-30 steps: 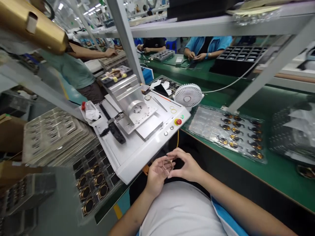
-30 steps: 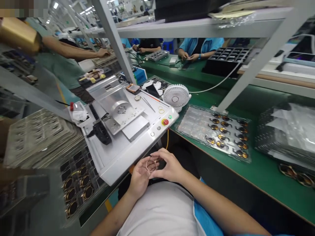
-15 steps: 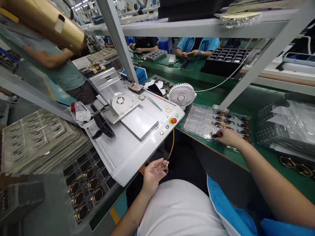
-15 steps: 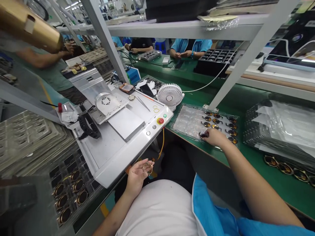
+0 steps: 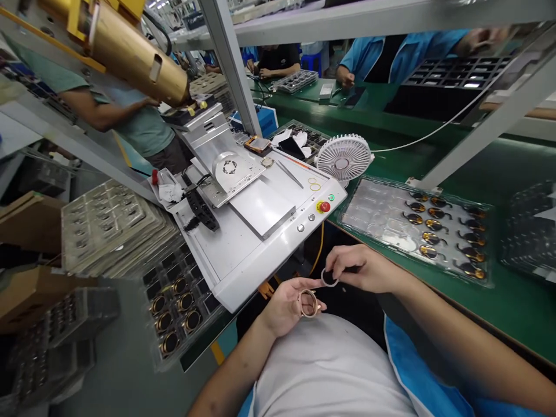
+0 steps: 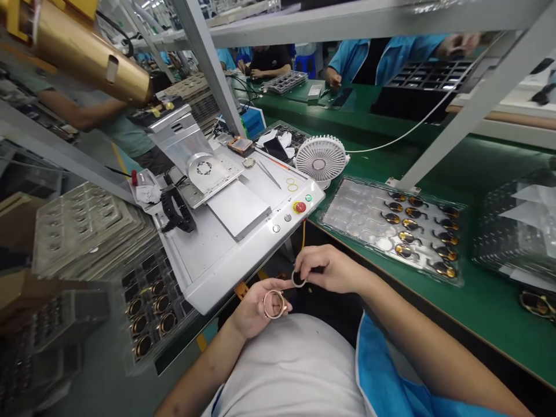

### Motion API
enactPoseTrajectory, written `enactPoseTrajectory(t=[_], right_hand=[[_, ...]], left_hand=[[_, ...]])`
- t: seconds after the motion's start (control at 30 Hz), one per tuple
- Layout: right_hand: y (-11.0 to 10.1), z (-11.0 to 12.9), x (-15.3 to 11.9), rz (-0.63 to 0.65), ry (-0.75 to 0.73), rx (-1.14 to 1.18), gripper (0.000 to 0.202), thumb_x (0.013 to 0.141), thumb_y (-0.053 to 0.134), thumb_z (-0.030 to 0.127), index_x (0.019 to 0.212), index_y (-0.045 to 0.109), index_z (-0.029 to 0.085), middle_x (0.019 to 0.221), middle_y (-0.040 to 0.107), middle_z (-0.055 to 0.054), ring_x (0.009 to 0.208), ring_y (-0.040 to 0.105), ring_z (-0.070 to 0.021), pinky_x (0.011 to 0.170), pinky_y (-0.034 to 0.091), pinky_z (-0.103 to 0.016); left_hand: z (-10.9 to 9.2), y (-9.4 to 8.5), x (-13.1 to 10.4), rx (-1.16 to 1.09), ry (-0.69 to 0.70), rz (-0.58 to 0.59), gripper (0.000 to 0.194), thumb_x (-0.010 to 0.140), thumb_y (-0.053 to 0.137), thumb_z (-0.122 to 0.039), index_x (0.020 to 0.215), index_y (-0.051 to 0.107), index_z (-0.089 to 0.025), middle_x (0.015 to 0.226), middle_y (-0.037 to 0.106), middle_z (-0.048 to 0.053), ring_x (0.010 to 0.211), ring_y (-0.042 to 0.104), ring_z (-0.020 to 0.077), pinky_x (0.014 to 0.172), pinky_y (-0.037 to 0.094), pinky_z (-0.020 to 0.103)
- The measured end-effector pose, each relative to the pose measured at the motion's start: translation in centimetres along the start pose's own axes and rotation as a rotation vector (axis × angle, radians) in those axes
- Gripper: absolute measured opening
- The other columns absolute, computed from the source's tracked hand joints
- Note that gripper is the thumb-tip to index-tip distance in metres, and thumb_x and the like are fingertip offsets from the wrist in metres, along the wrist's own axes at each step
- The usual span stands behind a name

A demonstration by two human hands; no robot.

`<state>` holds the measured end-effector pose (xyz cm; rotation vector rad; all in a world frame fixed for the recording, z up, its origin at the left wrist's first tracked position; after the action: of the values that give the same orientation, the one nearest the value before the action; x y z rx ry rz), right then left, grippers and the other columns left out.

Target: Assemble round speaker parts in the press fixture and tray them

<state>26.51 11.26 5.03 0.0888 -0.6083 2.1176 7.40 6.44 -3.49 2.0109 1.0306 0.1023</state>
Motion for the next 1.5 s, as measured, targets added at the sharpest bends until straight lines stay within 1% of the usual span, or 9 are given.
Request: enactPoseTrajectory(t=[0.13,0.3,0.5,0.67,0.9,1.07,1.27,1.4,1.5], right_hand=[[2.6,0.2,2.8,-0.048,-0.028,0.162,0.023,0.101,0.068,0.039,0.091,0.079,0.021,0.107,0.074,-0.012,0.091,0.072,-0.0215,0.08,0.06,-0.034],[5.7,-3.0,3.2,-0.291,0.235,0.446,0.037,0.099,0.069,0.048,0.123,0.073,0.019,0.095,0.074,-0.008,0.079,0.072,-0.0209,0.071,0.064,-0.034],[6.5,-1.4,3.4,-0.634,0.144,0.12,0.026,0.098,0.069,0.039,0.111,0.08,0.02,0.088,0.07,-0.008,0.068,0.067,-0.0186,0.058,0.059,-0.031],[5.6,0.2,3.6,-0.583,-0.013,-0.021,0.018,0.101,0.063,0.028,0.098,0.08,0.023,0.09,0.072,-0.008,0.073,0.07,-0.0196,0.062,0.06,-0.032],[5.2,1.2,4.5,-0.293,-0.119,-0.149,0.022,0.104,0.057,0.031,0.086,0.067,0.023,0.095,0.068,-0.01,0.087,0.068,-0.0223,0.074,0.058,-0.034],[0.8,-1.5,8.5,-0.433,0.218,0.056,0.029,0.094,0.07,0.044,0.082,0.057,0.021,0.071,0.066,-0.004,0.062,0.063,-0.0178,0.059,0.052,-0.029],[-2.8,-5.3,13.0,-0.574,0.637,0.244,0.033,0.084,0.082,0.03,0.081,0.051,0.021,0.058,0.064,-0.001,0.041,0.055,-0.0136,0.042,0.047,-0.025],[-2.6,-5.3,11.2,-0.615,0.664,0.122,0.038,0.081,0.087,0.032,0.09,0.051,0.022,0.051,0.059,0.005,0.035,0.051,-0.0138,0.036,0.038,-0.022],[0.5,-4.2,8.2,-0.56,0.563,0.17,0.038,0.083,0.083,0.048,0.091,0.058,0.02,0.056,0.06,0.004,0.039,0.052,-0.0125,0.038,0.039,-0.022]], left_hand=[[-1.5,-0.2,-0.9,-0.006,0.085,-0.058,0.096,0.048,0.102,-0.054,0.13,0.071,-0.013,0.087,0.08,0.01,0.083,0.078,0.0224,0.073,0.056,0.025],[-2.9,-0.7,-2.3,0.108,0.299,-0.215,0.11,0.044,0.103,-0.054,0.141,0.064,-0.019,0.1,0.079,0.011,0.094,0.078,0.0281,0.078,0.058,0.03],[-1.9,-0.3,-2.2,0.16,0.339,-0.195,0.117,0.042,0.101,-0.06,0.146,0.06,-0.023,0.142,0.064,0.019,0.098,0.079,0.0317,0.074,0.059,0.031],[-2.7,-0.4,-2.5,0.155,0.383,-0.19,0.116,0.046,0.101,-0.059,0.149,0.054,-0.035,0.163,0.044,0.018,0.094,0.079,0.0266,0.079,0.062,0.033],[-3.5,-1.5,-2.5,0.201,0.358,-0.218,0.109,0.047,0.102,-0.056,0.142,0.062,-0.02,0.119,0.075,0.016,0.096,0.079,0.0311,0.077,0.06,0.033],[-4.6,-2.1,-2.9,0.21,0.428,-0.263,0.112,0.051,0.1,-0.058,0.147,0.058,-0.016,0.102,0.08,0.014,0.098,0.078,0.0308,0.081,0.059,0.033],[-4.9,-1.4,-4.3,0.311,0.438,-0.25,0.122,0.052,0.099,-0.06,0.154,0.051,-0.015,0.101,0.081,0.016,0.094,0.078,0.0293,0.081,0.059,0.034],[-4.5,-1.4,-5.5,0.457,0.512,-0.251,0.121,0.058,0.099,-0.053,0.16,0.042,-0.018,0.112,0.079,0.02,0.093,0.078,0.0286,0.08,0.062,0.036],[-4.2,-1.4,-6.0,0.661,0.596,-0.323,0.117,0.061,0.101,-0.037,0.161,0.04,-0.026,0.155,0.054,0.026,0.104,0.078,0.0327,0.084,0.065,0.04]])
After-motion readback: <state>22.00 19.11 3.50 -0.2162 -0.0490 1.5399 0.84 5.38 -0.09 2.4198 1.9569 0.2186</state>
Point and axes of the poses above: each hand's wrist, its own x-axis towards the middle knuckle, its own y-axis out of the palm, z = x × y, the point moved 6 cm from there along x, towards the middle knuckle
